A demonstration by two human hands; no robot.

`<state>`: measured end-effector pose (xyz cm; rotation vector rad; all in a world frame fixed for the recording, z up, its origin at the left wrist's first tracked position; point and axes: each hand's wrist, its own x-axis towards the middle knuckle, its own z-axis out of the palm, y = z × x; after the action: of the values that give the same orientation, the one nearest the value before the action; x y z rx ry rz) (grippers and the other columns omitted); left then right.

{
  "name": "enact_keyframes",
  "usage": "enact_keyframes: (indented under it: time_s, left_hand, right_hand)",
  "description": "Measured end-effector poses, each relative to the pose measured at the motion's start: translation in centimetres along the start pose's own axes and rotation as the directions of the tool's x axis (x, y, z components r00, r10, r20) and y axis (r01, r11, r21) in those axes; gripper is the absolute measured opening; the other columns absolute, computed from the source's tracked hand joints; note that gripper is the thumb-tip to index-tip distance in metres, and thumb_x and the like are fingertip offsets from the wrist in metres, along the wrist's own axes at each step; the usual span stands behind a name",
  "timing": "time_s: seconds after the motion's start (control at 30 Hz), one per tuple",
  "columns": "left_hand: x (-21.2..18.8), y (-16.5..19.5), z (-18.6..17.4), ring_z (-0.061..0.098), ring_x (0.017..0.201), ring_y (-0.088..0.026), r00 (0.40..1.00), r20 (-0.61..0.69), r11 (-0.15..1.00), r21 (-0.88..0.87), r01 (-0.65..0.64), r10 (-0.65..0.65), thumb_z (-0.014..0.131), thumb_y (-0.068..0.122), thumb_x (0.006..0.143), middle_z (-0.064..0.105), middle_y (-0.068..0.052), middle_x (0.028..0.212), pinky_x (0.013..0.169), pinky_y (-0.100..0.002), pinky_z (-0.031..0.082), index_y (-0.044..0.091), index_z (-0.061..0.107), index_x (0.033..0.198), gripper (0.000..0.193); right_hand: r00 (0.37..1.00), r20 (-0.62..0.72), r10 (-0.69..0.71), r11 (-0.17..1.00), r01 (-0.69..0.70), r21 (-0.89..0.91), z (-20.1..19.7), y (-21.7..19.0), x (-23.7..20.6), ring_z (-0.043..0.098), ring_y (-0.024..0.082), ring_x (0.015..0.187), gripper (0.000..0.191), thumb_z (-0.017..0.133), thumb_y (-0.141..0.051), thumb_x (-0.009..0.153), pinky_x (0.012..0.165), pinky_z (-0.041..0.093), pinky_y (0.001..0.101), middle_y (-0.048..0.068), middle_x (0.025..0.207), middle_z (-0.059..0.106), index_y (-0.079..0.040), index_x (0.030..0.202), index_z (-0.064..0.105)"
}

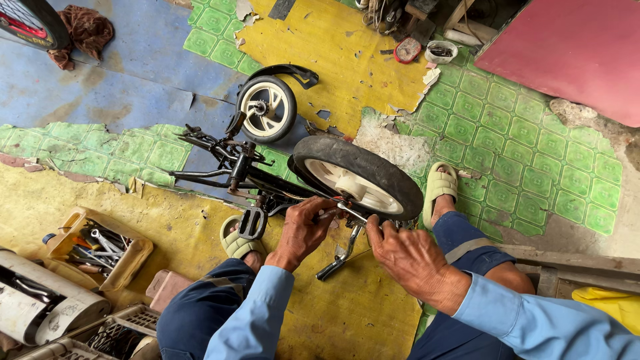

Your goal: The person sits on the floor of a repair shop and attaches a small child's bicycle wheel to the bike frame. They hold the wheel against the fork, insert the axle into the mount, and use a wrench to tighten the axle nuts, repositioning the wheel and wrench repeatedly while working.

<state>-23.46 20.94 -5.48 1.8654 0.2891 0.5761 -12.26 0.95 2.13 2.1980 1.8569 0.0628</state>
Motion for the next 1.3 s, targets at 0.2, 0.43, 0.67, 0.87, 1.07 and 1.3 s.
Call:
enact_keyframes:
  time_s: [0.2, 0.43, 0.67, 0.87, 1.07, 1.3]
  left_hand:
    - [0.5, 0.3, -0.1, 0.075, 0.078, -0.018, 0.999, 0.025, 0.998, -0.044, 0.035, -0.034, 0.074, 0.002, 0.089, 0.077, -0.01, 0.092, 0.062, -0.03, 0.057, 0.002, 0.075, 0.105, 0.015]
    - [2.2, 1.7, -1.7, 0.07, 0.061, -0.017, 0.958, 0.185, 0.976, 0.073, 0.207, -0.217, 0.077, 0.014, 0.088, 0.077, -0.008, 0.084, 0.055, -0.031, 0.054, 0.005, 0.079, 0.099, 0.014]
    - [4.0, 3.2, -2.6, 0.066, 0.057, -0.019, 0.947, 0.21, 0.958, 0.203, 0.202, -0.244, 0.079, 0.02, 0.084, 0.075, -0.015, 0.075, 0.057, -0.036, 0.053, 0.004, 0.081, 0.096, 0.019]
    - [3.7, 3.8, -2.4, 0.066, 0.058, -0.02, 0.913, 0.196, 0.925, 0.207, 0.318, -0.358, 0.079, 0.025, 0.08, 0.076, -0.015, 0.075, 0.058, -0.039, 0.053, 0.003, 0.08, 0.098, 0.028]
    - [3.0, 3.8, -2.0, 0.071, 0.064, -0.019, 0.911, 0.183, 0.924, 0.178, 0.338, -0.368, 0.078, 0.024, 0.081, 0.079, -0.014, 0.084, 0.064, -0.034, 0.056, 0.001, 0.078, 0.103, 0.032]
    - [2.2, 3.5, -2.1, 0.064, 0.06, -0.019, 0.906, 0.187, 0.919, 0.188, 0.348, -0.381, 0.076, 0.021, 0.08, 0.077, -0.014, 0.077, 0.059, -0.036, 0.051, 0.002, 0.08, 0.101, 0.028]
  right_hand:
    - [0.784, -0.611, -0.115, 0.988, 0.151, 0.007, -0.1, 1.0, -0.2, 0.059, 0.022, 0.063, 0.054, 0.057, -0.001, 0.085, 0.051, 0.045, 0.035, 0.012, 0.088, 0.062, 0.001, 0.139, 0.054]
    - [0.967, -0.135, 0.218, 0.863, -0.127, 0.489, -0.4, -0.2, 1.5, 0.064, 0.028, 0.042, 0.016, 0.058, -0.005, 0.093, 0.037, 0.047, 0.0429, 0.015, 0.06, 0.063, -0.001, 0.108, 0.059]
    - [0.929, -0.155, 0.335, 0.645, -0.106, 0.757, -1.6, -2.1, 5.3, 0.069, 0.039, 0.058, 0.022, 0.055, -0.003, 0.097, 0.044, 0.052, 0.0478, 0.023, 0.069, 0.067, 0.0, 0.119, 0.053]
    - [0.905, -0.241, 0.35, 0.569, -0.001, 0.822, -2.8, -2.2, 5.5, 0.073, 0.042, 0.077, 0.045, 0.055, 0.003, 0.091, 0.057, 0.058, 0.0473, 0.026, 0.086, 0.071, 0.003, 0.135, 0.05]
    - [0.91, -0.259, 0.325, 0.639, -0.009, 0.769, -2.5, -2.1, 4.5, 0.072, 0.043, 0.077, 0.043, 0.057, 0.005, 0.091, 0.059, 0.059, 0.0469, 0.025, 0.092, 0.071, 0.003, 0.133, 0.053]
    - [0.901, -0.317, 0.295, 0.718, 0.009, 0.696, -0.4, -2.0, 3.2, 0.072, 0.027, 0.063, 0.028, 0.057, 0.005, 0.094, 0.048, 0.058, 0.0351, 0.018, 0.087, 0.072, 0.004, 0.121, 0.063]
